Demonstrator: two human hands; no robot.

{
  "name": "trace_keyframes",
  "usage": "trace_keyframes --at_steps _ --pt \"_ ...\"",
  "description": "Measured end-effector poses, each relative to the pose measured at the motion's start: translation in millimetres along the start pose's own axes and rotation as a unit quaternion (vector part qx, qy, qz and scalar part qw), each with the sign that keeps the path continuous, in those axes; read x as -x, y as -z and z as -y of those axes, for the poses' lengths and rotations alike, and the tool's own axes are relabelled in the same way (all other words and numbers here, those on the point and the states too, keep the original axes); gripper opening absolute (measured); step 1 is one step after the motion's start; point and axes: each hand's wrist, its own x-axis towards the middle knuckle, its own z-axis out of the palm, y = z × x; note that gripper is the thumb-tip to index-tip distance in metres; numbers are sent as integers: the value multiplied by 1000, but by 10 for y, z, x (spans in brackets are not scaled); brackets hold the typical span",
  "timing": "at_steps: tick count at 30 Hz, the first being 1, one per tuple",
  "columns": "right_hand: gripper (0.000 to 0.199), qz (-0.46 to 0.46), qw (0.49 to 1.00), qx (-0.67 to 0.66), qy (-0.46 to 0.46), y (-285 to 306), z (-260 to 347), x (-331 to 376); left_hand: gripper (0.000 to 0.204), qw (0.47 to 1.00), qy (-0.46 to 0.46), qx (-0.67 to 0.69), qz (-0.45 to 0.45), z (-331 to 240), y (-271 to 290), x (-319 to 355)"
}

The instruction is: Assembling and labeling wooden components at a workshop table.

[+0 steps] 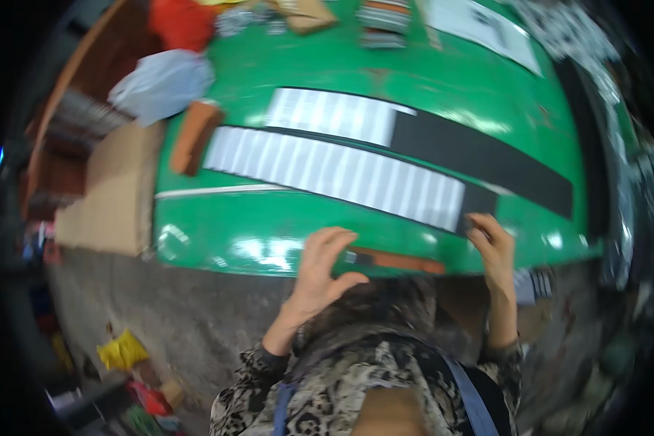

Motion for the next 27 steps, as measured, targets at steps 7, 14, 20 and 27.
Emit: trace_keyframes --at_steps 7,14,20,27 --pt "23 -24 989 -137 -44 -276 162 -20 47 928 94 -276 -232 1134 1253 -454" --pt "15 26 994 -101 -17 -357 244 14 56 848 251 -452 -116 1953 2187 -926" --pt "13 -2 992 -126 19 -396 344 117 49 916 251 -231 -213 1741 2282 -858" --pt "17 139 970 -172 97 -659 625 321 71 803 249 525 -135 639 1354 134"
